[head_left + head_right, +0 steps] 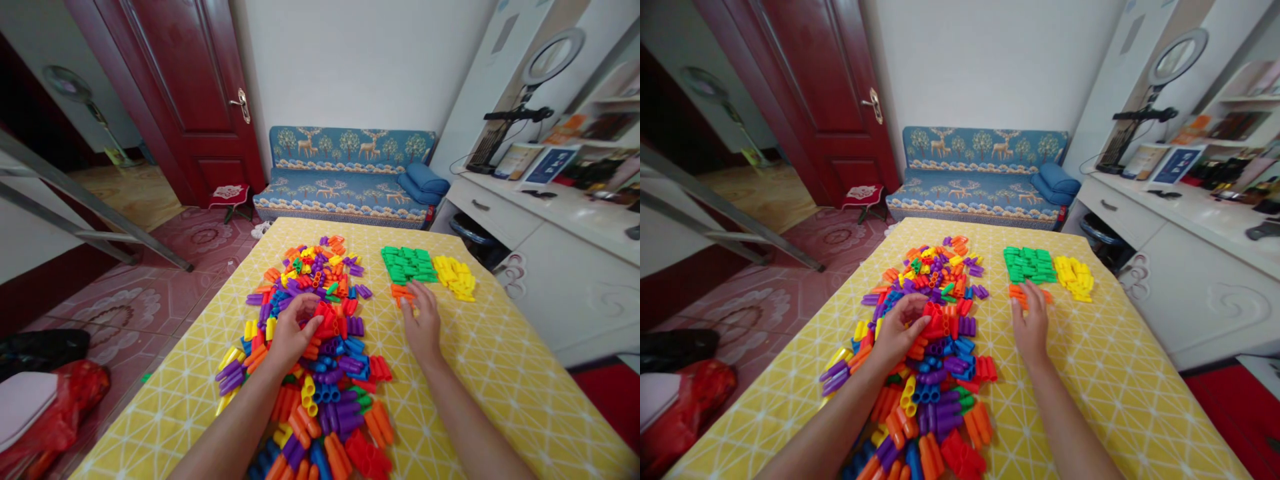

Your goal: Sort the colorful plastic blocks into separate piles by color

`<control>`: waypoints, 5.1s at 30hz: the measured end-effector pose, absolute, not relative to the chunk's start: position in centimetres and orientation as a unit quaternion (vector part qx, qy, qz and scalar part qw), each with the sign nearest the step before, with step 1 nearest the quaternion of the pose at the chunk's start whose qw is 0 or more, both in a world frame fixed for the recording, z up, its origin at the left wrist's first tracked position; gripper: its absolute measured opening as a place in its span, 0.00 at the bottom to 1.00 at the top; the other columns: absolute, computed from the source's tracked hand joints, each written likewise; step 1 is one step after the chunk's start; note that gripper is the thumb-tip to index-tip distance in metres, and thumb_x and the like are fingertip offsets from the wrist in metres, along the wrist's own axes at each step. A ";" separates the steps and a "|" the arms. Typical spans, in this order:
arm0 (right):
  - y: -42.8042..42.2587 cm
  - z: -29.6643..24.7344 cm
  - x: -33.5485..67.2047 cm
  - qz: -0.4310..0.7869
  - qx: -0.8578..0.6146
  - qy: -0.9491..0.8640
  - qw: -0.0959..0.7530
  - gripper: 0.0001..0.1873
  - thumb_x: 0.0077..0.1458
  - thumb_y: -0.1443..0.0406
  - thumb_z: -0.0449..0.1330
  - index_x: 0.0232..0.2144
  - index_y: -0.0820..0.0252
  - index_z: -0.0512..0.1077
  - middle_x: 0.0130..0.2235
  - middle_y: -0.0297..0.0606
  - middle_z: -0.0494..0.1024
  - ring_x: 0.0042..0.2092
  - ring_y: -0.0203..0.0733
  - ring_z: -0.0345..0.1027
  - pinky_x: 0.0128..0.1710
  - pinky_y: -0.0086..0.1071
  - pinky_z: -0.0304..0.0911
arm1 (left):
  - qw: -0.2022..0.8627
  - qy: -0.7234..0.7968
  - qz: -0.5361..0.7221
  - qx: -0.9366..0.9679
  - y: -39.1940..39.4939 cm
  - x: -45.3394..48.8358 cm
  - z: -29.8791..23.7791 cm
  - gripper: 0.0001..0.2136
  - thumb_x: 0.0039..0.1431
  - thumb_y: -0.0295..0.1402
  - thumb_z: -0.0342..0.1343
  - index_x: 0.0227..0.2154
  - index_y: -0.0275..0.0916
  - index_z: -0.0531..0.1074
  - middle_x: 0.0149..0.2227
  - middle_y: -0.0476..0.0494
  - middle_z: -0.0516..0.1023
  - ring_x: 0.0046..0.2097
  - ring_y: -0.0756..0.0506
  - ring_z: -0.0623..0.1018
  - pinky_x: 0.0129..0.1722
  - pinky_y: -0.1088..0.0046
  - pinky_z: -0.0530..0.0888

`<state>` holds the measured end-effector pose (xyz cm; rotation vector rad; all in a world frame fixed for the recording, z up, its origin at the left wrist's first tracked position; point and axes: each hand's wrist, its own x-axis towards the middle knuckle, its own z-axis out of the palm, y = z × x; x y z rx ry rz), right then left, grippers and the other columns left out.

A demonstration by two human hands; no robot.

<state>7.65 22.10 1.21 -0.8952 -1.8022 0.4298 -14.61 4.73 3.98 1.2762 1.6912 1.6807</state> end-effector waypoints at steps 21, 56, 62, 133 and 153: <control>14.2 2.0 1.9 0.505 -0.383 -0.594 0.497 0.14 0.52 0.57 0.61 0.37 0.60 0.71 0.37 0.40 0.78 0.38 0.43 0.72 0.40 0.36 0.67 | 0.059 0.654 0.569 0.495 4.5 -15.1 4.4 0.06 0.57 0.27 0.56 0.36 0.40 0.76 0.38 0.44 0.78 0.43 0.45 0.77 0.44 0.69 0.72; 14.3 4.6 -2.3 0.530 -0.322 -0.651 0.439 0.08 0.47 0.61 0.63 0.30 0.59 0.72 0.30 0.34 0.75 0.31 0.38 0.68 0.33 0.31 0.65 | 0.088 0.712 0.434 0.544 4.5 -14.9 4.3 0.18 0.56 0.37 0.59 0.49 0.42 0.73 0.44 0.43 0.80 0.45 0.42 0.77 0.46 0.66 0.71; 13.2 4.6 -1.9 0.631 -0.311 -0.577 0.416 0.18 0.46 0.57 0.66 0.39 0.57 0.71 0.35 0.36 0.76 0.37 0.41 0.72 0.34 0.33 0.70 | 0.147 0.659 0.478 0.562 4.5 -14.8 4.7 0.10 0.60 0.31 0.51 0.30 0.38 0.76 0.28 0.46 0.79 0.32 0.46 0.76 0.34 0.73 0.70; 17.1 0.5 2.6 0.385 -0.306 -0.789 0.368 0.16 0.54 0.57 0.60 0.44 0.56 0.74 0.49 0.43 0.75 0.52 0.48 0.68 0.52 0.43 0.62 | 0.208 0.580 0.684 0.390 3.9 -15.0 5.9 0.16 0.64 0.42 0.48 0.37 0.36 0.76 0.28 0.45 0.79 0.34 0.47 0.77 0.39 0.72 0.73; 17.3 0.1 2.9 0.446 -0.299 -0.733 0.417 0.11 0.56 0.58 0.58 0.34 0.57 0.77 0.40 0.40 0.77 0.44 0.44 0.70 0.46 0.39 0.63 | 0.060 0.793 0.323 0.513 2.8 -24.7 2.9 0.28 0.51 0.50 0.59 0.53 0.43 0.71 0.56 0.39 0.72 0.62 0.35 0.64 0.63 0.50 0.55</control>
